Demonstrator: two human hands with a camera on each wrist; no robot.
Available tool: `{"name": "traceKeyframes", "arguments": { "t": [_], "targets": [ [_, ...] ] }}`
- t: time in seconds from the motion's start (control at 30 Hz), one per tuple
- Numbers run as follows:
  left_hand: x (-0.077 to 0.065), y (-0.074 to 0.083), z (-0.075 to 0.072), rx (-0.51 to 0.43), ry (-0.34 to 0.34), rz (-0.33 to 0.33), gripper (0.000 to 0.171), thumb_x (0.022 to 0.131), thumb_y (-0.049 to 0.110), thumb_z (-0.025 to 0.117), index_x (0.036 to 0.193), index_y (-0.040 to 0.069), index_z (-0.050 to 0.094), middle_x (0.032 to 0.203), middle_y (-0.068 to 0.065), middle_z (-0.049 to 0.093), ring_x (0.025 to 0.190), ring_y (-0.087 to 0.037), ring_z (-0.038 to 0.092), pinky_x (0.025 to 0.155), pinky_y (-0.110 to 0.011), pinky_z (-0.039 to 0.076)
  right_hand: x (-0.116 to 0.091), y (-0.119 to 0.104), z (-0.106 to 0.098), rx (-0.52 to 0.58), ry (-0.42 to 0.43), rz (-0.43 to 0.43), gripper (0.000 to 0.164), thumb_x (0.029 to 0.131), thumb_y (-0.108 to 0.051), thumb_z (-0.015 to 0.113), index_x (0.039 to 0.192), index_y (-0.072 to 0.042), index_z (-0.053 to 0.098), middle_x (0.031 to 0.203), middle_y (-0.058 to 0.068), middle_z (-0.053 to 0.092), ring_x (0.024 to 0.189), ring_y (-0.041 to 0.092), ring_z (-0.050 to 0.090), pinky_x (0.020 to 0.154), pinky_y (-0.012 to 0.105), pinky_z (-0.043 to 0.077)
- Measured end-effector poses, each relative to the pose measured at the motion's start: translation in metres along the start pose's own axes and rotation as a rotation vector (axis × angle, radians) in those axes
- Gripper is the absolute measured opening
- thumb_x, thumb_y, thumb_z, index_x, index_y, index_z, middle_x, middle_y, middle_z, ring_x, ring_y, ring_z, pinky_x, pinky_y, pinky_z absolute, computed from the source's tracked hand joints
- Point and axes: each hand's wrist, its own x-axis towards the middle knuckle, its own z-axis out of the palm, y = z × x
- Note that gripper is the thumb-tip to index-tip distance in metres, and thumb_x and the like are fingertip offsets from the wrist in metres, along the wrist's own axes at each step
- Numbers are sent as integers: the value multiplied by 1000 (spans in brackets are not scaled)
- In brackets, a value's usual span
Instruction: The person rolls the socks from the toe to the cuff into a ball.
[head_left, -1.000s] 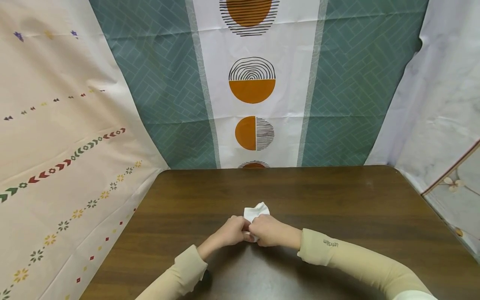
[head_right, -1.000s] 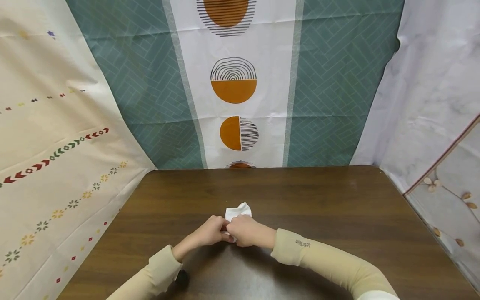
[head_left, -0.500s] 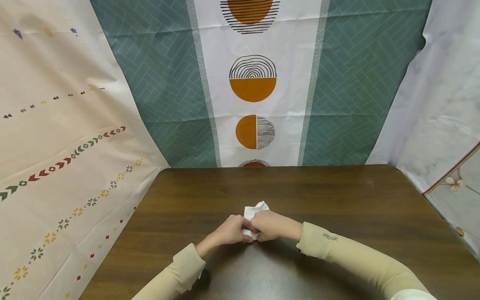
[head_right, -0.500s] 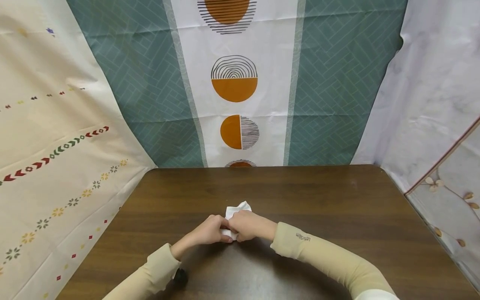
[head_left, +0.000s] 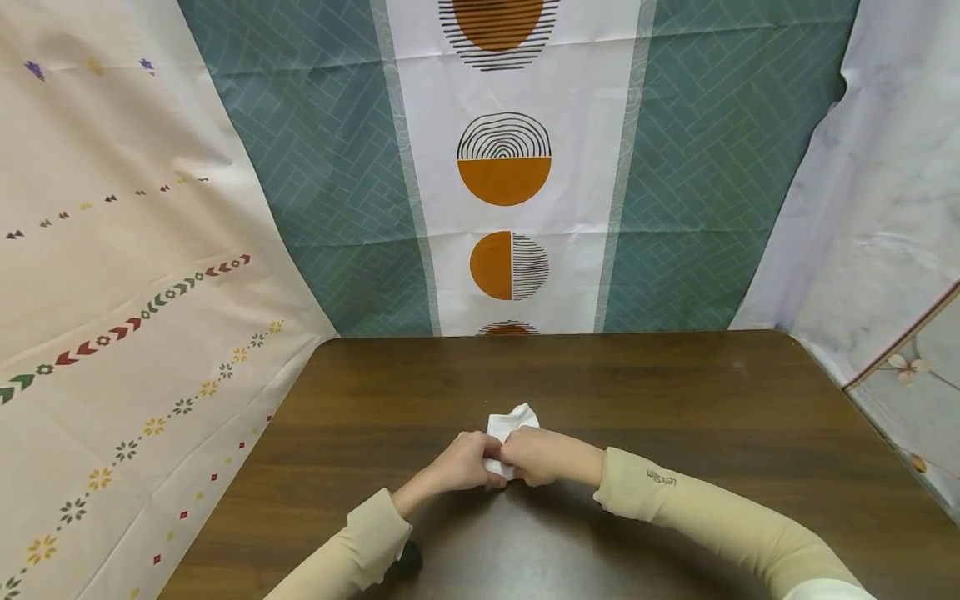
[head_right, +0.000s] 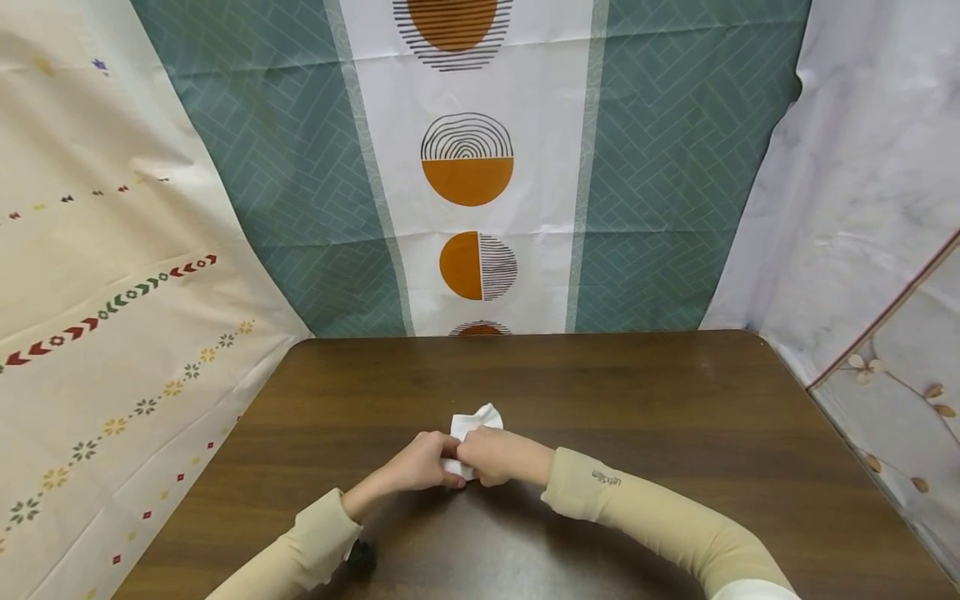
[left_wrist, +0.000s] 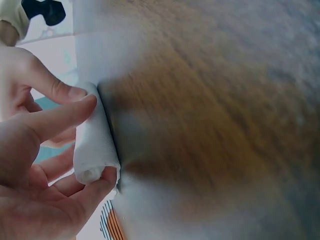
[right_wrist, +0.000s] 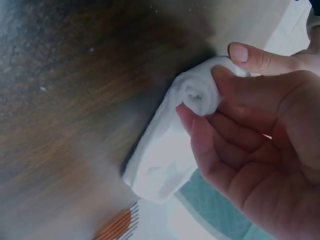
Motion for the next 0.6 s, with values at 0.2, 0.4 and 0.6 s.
{"name": "traceKeyframes", "arguments": {
  "t": [0.2, 0.4, 0.6],
  "targets": [
    [-1, 1, 1, -3, 29, -22, 34, 61, 14, 89, 80, 10, 61, 75, 1, 67, 66, -5, 53, 59, -19, 43, 1, 0, 4, -24, 4, 23, 23, 68, -3, 79, 69, -14, 59, 64, -3, 59, 58, 10, 49, 55, 23, 42],
    [1, 3, 2, -2, 44, -44, 33, 60, 16, 90, 69, 11, 59, 66, 5, 60, 59, -2, 47, 54, -17, 41, 4, 3, 5, 72, -39, 80, 21, 70, -2, 77, 66, -13, 60, 61, -3, 56, 56, 8, 41, 53, 22, 38],
    [3, 4, 0, 39, 53, -50, 23, 63, 19, 89, 66, 14, 66, 63, 8, 63, 60, -4, 48, 57, -20, 42, 6, 11, 5, 204, -85, 98, 12, 78, -5, 71, 72, -12, 64, 60, -7, 49, 59, 6, 38, 57, 19, 36]
  ]
}}
